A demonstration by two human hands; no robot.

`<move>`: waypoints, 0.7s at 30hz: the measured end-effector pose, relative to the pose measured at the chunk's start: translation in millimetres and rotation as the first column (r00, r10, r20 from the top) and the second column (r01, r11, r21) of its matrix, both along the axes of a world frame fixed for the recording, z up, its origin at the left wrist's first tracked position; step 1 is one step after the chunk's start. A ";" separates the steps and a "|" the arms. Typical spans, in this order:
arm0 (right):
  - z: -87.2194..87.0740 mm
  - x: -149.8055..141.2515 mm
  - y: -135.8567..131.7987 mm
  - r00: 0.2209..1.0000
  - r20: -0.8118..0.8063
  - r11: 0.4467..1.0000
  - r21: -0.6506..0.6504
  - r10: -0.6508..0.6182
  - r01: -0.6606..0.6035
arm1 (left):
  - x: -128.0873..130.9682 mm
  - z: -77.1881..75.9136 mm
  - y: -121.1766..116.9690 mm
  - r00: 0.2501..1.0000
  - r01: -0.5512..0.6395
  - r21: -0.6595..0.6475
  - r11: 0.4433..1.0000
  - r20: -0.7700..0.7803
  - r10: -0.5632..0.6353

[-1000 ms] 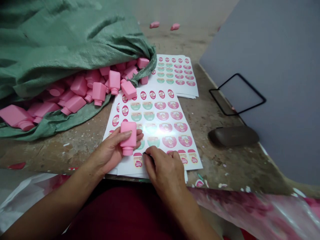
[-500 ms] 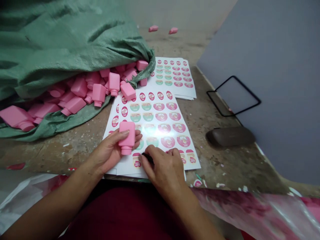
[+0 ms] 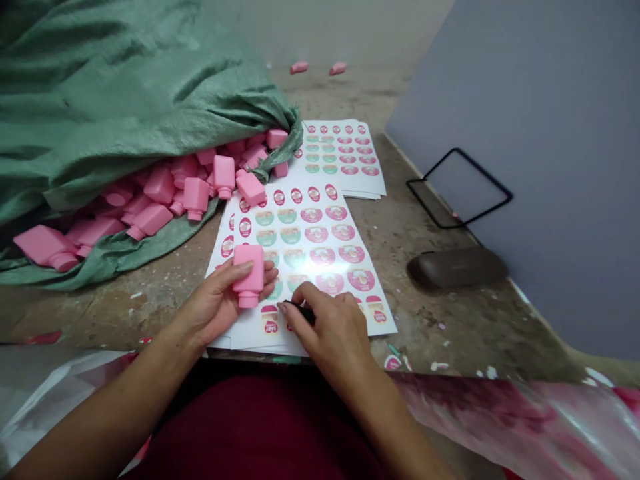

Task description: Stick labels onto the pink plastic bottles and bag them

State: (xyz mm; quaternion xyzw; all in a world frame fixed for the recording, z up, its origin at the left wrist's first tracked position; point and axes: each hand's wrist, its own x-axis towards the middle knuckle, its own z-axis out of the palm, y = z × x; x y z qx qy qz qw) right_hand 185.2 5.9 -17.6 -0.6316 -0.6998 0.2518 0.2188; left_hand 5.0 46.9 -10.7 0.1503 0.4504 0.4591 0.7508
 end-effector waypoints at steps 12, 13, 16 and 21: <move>2.5 -3.3 -3.8 0.954 -0.296 0.989 -0.149 -0.048 0.003 | -0.9 -1.8 -1.1 1.000 0.018 0.012 1.000 0.004 -0.018; 5.2 -1.7 -2.0 0.917 -0.386 0.983 -0.183 -0.096 0.026 | -1.0 -1.7 -1.8 1.000 0.022 0.022 1.000 -0.002 -0.022; 13.9 -1.0 4.1 0.844 -0.513 0.976 -0.212 -0.156 0.052 | -1.0 1.0 -5.9 0.999 0.045 0.060 0.997 -0.022 -0.043; 29.7 -13.8 11.1 0.780 -0.584 0.960 -0.267 -0.225 0.077 | 0.8 9.0 -14.1 0.997 0.052 0.090 0.995 0.055 -0.057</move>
